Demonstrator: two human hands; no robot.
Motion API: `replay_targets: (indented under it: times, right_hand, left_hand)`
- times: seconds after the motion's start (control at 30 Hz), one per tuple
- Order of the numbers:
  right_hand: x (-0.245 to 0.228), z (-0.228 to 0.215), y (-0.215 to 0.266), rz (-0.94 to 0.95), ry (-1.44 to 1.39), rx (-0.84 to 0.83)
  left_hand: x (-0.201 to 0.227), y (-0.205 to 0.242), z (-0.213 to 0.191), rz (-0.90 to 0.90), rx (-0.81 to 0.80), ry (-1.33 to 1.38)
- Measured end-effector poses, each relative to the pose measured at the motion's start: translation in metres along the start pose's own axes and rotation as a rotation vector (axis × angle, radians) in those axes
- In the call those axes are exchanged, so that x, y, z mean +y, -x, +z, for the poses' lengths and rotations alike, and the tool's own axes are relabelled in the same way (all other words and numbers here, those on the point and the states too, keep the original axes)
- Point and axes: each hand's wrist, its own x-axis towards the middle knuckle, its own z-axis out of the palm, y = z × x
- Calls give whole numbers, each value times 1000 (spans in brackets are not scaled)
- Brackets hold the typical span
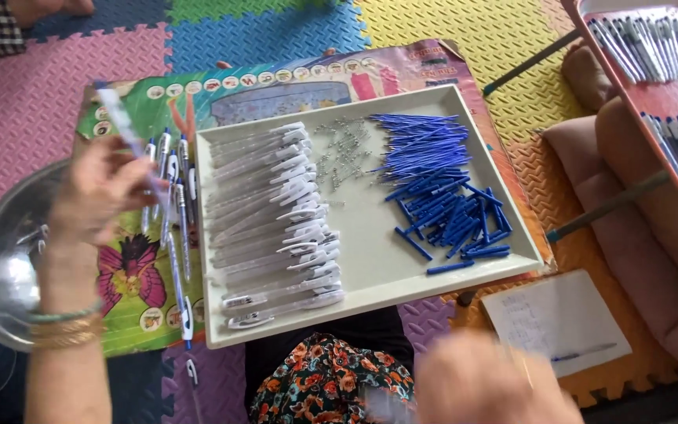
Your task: Assembling pens by inserting springs and ink cartridges into pen bodies
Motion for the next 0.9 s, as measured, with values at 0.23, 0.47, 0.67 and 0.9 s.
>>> replay_targets:
  times: [0.23,0.47,0.67,0.9]
  right_hand:
    - [-40,59,-146,-681,-1812,117]
    - [-83,94,-176,-597,-1811,215]
    - [-87,104,-180,-629,-1842,241]
    - [-91,103,-178,-683,-1782,309]
  left_hand:
    - [18,50,108,-90,-354,340]
    - [-5,62,155,79,-469,417]
    - [-10,61,168,126,-478,391]
    - [-22,58,176,150,-480,398]
